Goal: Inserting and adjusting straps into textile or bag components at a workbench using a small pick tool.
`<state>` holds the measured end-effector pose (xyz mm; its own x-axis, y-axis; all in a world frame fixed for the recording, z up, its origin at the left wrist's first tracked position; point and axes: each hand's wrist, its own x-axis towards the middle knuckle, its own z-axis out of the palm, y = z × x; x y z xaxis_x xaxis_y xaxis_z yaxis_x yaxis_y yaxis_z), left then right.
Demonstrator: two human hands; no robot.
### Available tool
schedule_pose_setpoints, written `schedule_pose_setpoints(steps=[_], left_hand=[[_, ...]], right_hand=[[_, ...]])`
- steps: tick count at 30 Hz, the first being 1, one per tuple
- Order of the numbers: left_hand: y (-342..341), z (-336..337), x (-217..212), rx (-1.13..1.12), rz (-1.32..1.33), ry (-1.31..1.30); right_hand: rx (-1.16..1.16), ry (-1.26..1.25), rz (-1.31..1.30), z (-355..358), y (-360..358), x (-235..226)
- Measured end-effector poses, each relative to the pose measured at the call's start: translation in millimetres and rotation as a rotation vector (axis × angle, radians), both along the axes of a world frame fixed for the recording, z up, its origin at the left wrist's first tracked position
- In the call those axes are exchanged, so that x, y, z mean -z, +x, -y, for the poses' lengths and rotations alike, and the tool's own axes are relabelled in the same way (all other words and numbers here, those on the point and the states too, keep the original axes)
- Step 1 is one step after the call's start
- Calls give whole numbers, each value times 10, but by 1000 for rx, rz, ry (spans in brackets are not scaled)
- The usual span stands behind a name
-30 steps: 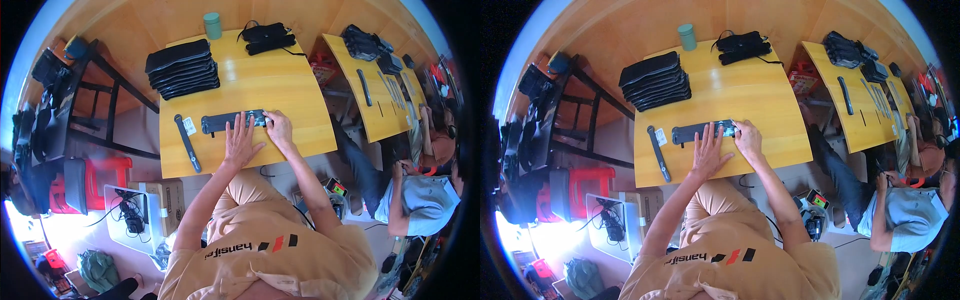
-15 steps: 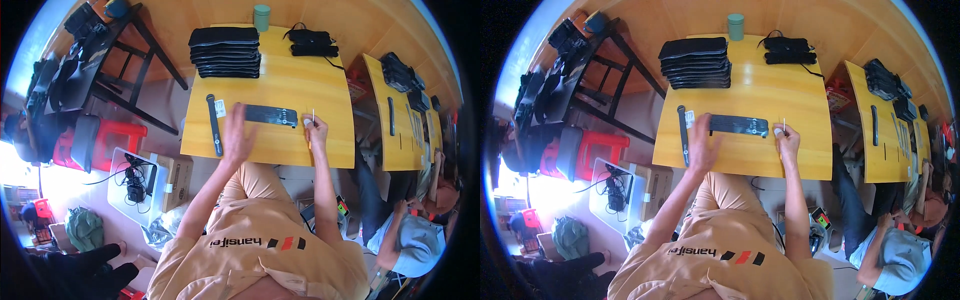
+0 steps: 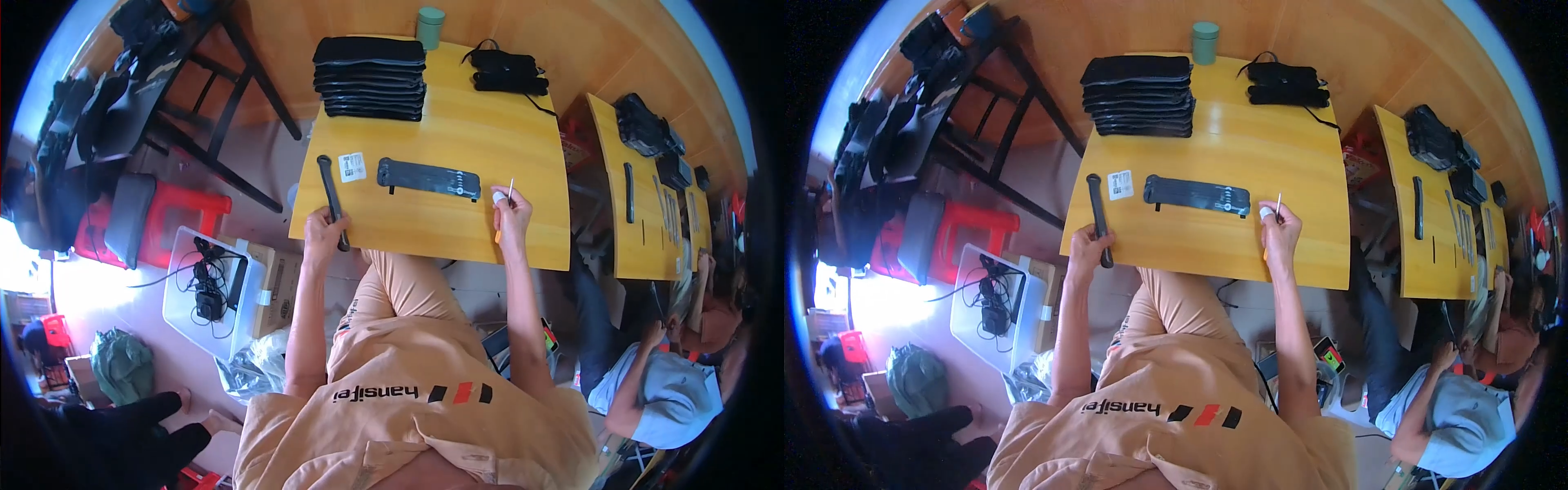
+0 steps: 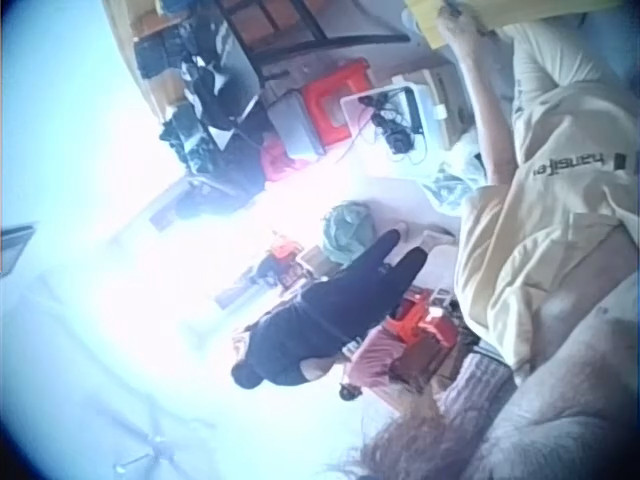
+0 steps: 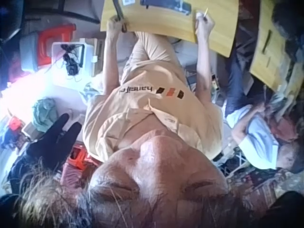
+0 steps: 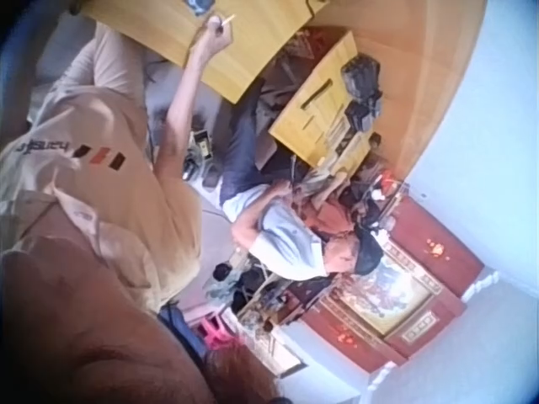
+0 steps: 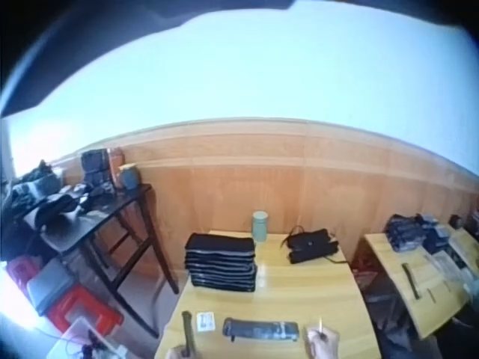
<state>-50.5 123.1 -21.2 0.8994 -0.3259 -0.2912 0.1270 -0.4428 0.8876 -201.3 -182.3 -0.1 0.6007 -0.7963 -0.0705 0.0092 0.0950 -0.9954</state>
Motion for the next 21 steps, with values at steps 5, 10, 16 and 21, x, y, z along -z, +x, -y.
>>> schedule_pose_setpoints(steps=[5,10,16,21], left_hand=[[-435,350,-655,-94,-329,-616],[-634,556,-788,-76,-386,-782],[-752,559,-941,25,-586,-1019],[-808,529,-956,0,-537,-1049]], right_hand=[[-433,-93,-69,-847,-57,-613],[-669,-258,73,-1312,6,-717],[-600,69,83,-1235,-119,-818],[-638,83,148,-1166,-237,-1016]])
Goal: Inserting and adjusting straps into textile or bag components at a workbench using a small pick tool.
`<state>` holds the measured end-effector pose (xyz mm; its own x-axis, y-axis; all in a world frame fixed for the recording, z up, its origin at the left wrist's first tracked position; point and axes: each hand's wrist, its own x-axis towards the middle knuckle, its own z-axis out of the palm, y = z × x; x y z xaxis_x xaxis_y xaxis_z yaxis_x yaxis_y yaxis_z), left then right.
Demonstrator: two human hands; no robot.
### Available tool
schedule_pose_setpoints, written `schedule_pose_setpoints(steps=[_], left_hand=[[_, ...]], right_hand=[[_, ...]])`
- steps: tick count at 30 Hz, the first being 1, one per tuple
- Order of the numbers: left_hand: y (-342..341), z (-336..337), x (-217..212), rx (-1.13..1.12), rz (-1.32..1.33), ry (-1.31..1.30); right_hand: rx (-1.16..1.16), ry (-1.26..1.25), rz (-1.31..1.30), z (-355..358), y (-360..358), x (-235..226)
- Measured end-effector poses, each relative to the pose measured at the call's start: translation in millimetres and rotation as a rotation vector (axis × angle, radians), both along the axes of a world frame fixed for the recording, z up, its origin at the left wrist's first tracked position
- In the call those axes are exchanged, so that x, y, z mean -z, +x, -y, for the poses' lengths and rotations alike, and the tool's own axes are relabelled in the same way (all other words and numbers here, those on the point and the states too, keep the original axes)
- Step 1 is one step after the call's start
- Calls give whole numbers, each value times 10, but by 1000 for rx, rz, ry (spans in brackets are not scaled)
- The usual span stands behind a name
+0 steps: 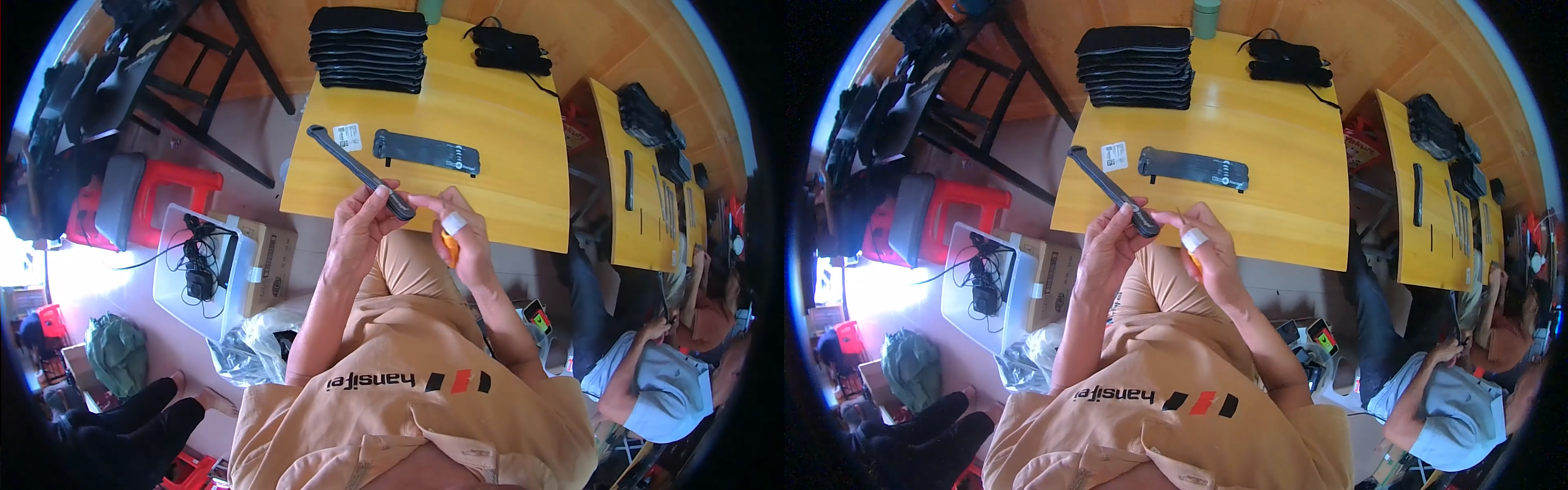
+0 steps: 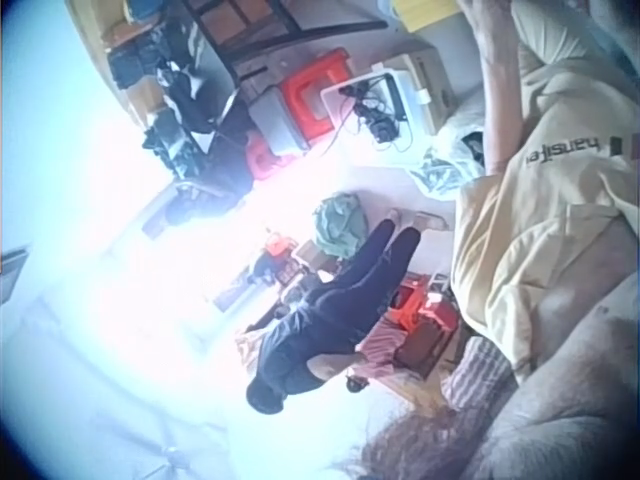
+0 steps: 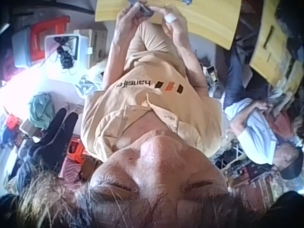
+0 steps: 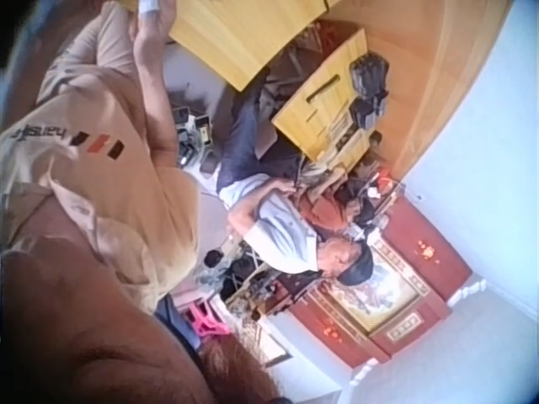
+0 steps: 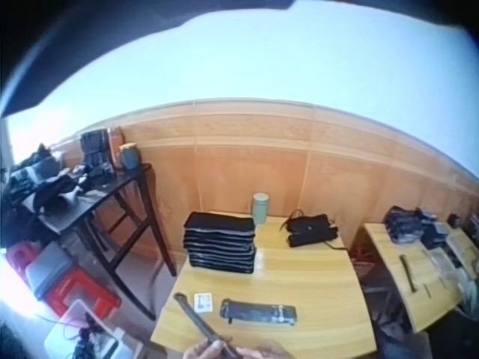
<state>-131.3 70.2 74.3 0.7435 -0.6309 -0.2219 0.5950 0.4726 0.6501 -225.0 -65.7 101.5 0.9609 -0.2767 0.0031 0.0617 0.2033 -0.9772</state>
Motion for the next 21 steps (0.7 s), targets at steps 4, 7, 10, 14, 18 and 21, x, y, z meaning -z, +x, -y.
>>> schedule_pose_setpoints(steps=[4,7,10,14,18,21], left_hand=[[-15,-25,-122,-18,-34,-2],[-29,-28,-148,-6,-36,-53],[-47,-22,-167,0,-9,-33],[-70,-6,-202,-22,24,-2],[-74,-10,-204,-40,36,7],[-92,-10,-206,-46,49,5]], right_hand=[[9,-323,77,31,-116,-131],[-7,-571,79,3,-146,-204],[-3,-633,65,-44,-156,-252],[-13,-627,85,-46,-134,-211],[-24,-660,102,-39,-130,-204],[-46,-650,71,-32,-149,-235]])
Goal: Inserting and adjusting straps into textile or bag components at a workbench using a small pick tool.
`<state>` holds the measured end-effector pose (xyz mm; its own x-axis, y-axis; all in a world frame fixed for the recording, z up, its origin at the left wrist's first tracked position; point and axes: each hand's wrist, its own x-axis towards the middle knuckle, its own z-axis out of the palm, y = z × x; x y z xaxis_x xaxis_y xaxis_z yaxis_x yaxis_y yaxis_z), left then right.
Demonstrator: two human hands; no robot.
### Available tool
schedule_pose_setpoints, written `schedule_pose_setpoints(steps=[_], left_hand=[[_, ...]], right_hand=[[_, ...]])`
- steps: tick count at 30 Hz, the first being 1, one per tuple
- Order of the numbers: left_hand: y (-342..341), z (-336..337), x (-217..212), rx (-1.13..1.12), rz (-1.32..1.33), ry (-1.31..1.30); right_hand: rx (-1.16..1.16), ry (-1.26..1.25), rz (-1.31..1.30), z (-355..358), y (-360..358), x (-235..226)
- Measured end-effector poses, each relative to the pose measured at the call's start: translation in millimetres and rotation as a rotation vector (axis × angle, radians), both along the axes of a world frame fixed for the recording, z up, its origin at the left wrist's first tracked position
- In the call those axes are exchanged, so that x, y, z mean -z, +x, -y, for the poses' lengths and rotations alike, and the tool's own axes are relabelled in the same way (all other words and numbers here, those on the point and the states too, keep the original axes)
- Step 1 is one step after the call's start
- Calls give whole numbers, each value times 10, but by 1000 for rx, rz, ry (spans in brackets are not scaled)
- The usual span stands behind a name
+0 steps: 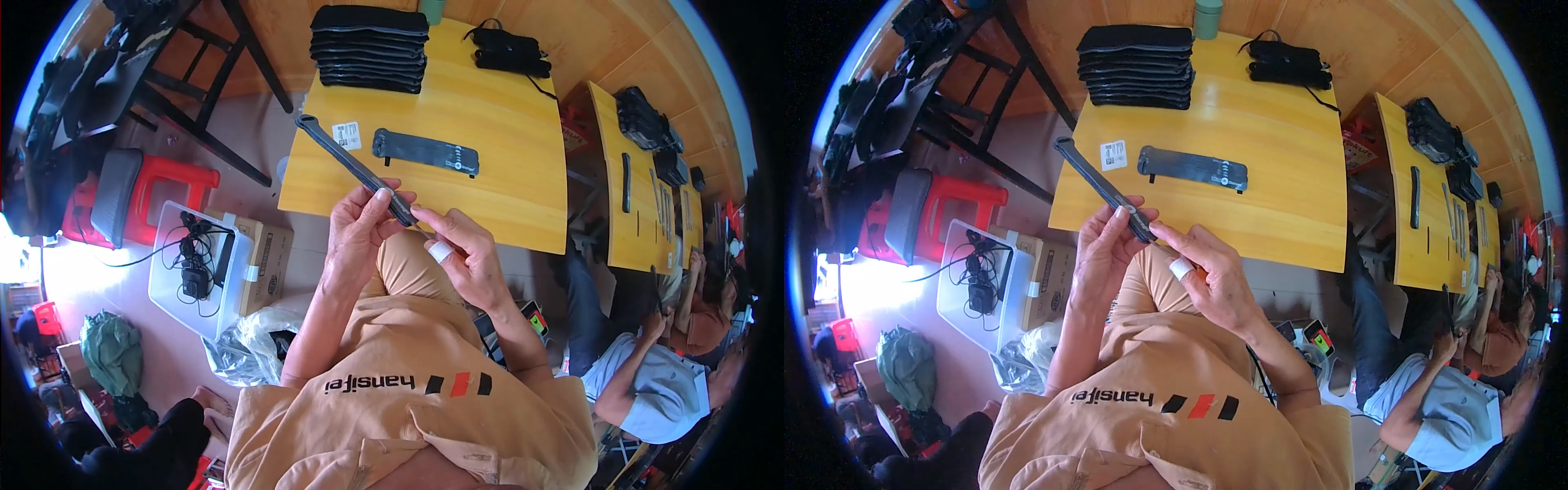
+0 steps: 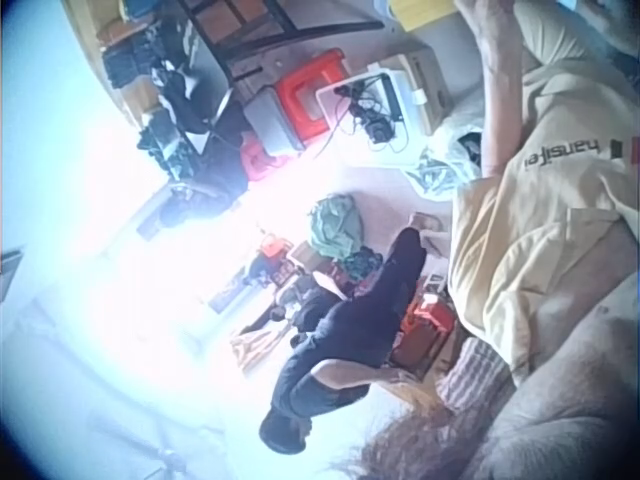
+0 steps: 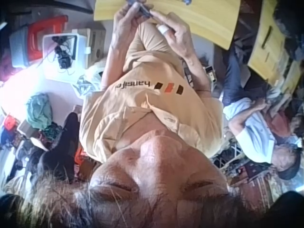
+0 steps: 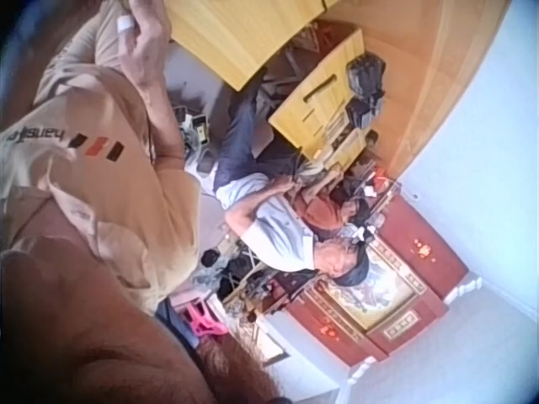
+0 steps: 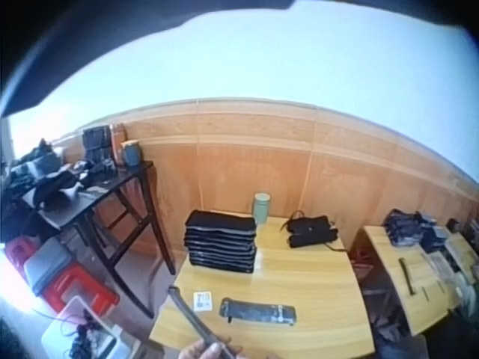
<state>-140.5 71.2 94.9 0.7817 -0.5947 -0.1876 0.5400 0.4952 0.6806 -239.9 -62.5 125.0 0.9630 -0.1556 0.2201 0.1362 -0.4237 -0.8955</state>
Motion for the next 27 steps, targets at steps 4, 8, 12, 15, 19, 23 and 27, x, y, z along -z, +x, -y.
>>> schedule_pose_setpoints(steps=[4,8,12,15,19,23,27], left_hand=[[3,14,-7,-1,2,-12],[-23,13,-18,1,-10,-31],[-28,6,-9,6,13,-25],[-27,15,-26,-8,19,3],[-29,8,-22,-14,25,9],[-40,5,-40,-42,64,38],[-52,-4,-39,-57,96,72]], right_hand=[[-1,16,-24,22,-1,14],[-15,66,-65,32,-24,7],[-11,88,-70,26,-25,1],[-13,129,-94,26,-19,7],[-30,93,-98,40,-12,10],[-38,169,-136,35,-20,-4],[-22,250,-178,11,-29,-37]])
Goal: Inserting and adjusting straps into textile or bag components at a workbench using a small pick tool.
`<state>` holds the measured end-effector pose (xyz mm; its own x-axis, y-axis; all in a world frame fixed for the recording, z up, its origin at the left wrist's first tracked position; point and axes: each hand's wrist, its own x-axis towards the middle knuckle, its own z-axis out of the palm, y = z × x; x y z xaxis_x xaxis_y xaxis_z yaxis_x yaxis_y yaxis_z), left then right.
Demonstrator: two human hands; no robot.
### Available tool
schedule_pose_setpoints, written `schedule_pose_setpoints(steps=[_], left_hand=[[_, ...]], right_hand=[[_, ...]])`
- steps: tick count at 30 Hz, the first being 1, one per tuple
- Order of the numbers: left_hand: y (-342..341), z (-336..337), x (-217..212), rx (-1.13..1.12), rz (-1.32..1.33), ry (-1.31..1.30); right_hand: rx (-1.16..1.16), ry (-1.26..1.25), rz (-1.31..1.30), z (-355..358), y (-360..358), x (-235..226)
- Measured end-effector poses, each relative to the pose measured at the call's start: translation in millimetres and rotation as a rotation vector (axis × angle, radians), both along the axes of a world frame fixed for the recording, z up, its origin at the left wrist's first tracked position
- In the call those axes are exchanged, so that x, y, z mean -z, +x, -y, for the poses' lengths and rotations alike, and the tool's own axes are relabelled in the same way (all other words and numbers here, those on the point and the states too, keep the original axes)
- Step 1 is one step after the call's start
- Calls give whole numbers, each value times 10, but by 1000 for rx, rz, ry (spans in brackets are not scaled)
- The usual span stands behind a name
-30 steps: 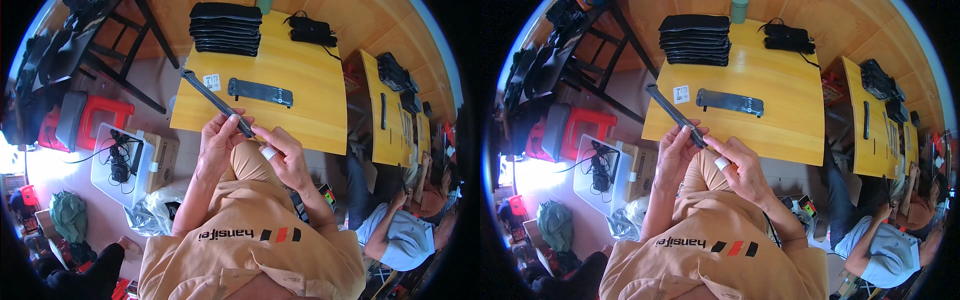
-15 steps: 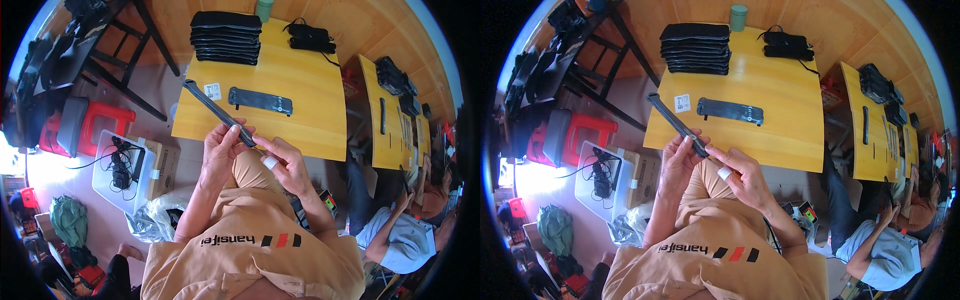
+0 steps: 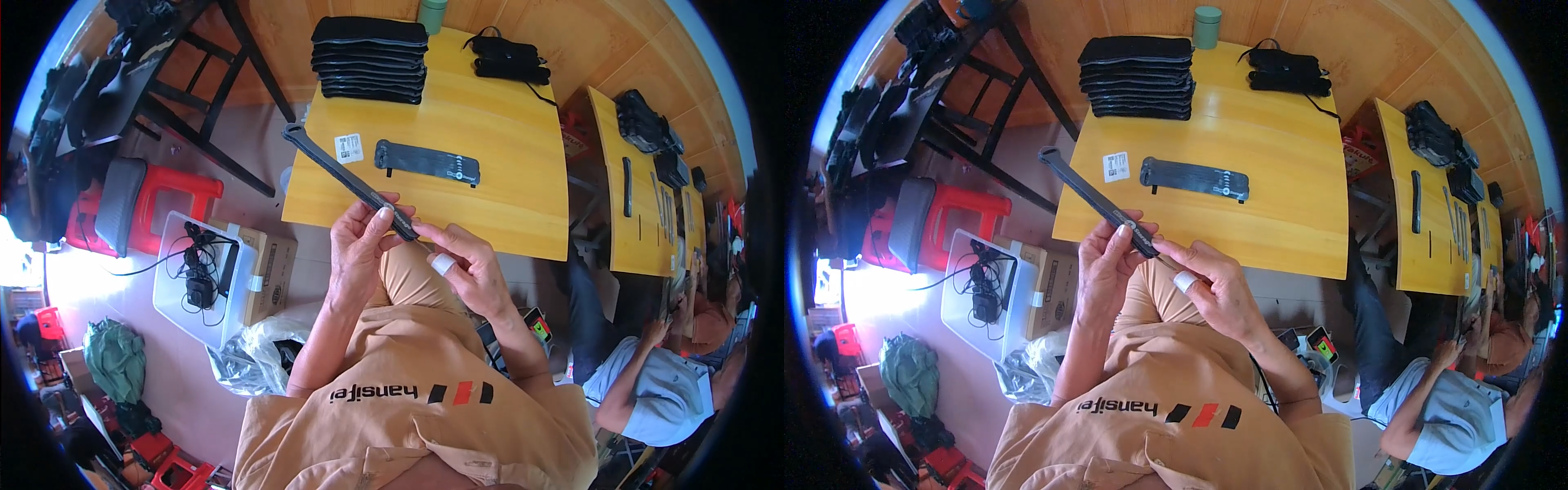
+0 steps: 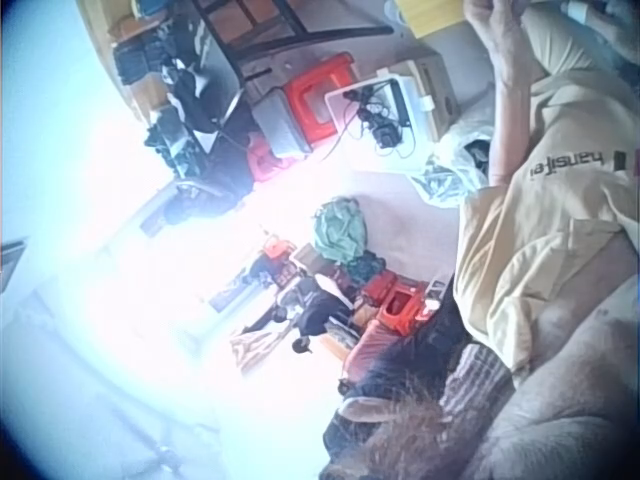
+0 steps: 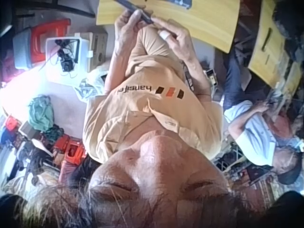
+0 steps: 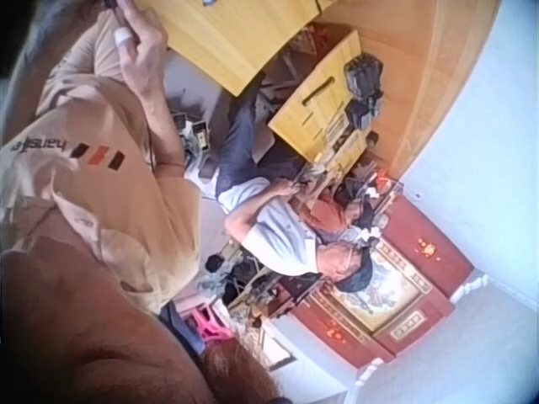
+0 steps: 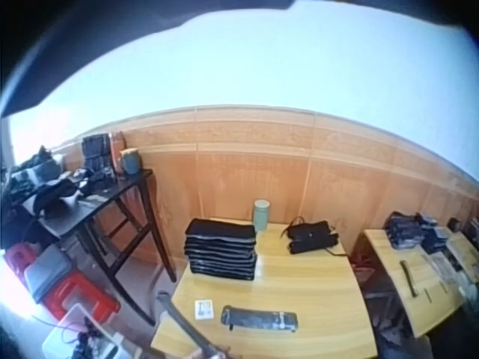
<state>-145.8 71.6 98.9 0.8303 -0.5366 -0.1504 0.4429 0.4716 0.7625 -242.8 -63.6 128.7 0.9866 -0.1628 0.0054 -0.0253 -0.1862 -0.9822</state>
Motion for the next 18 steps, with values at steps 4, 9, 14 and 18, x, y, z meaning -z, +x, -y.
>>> schedule_pose_setpoints(steps=[4,9,14,18], left_hand=[[-46,9,-73,-35,58,80],[-85,38,-76,-67,73,102],[-105,84,-17,-102,71,154],[-98,94,8,-99,71,151]], right_hand=[[17,-46,17,-20,-7,7],[50,-55,-13,-25,-25,29],[121,-117,120,-22,-2,165],[29,-65,48,83,9,107]])
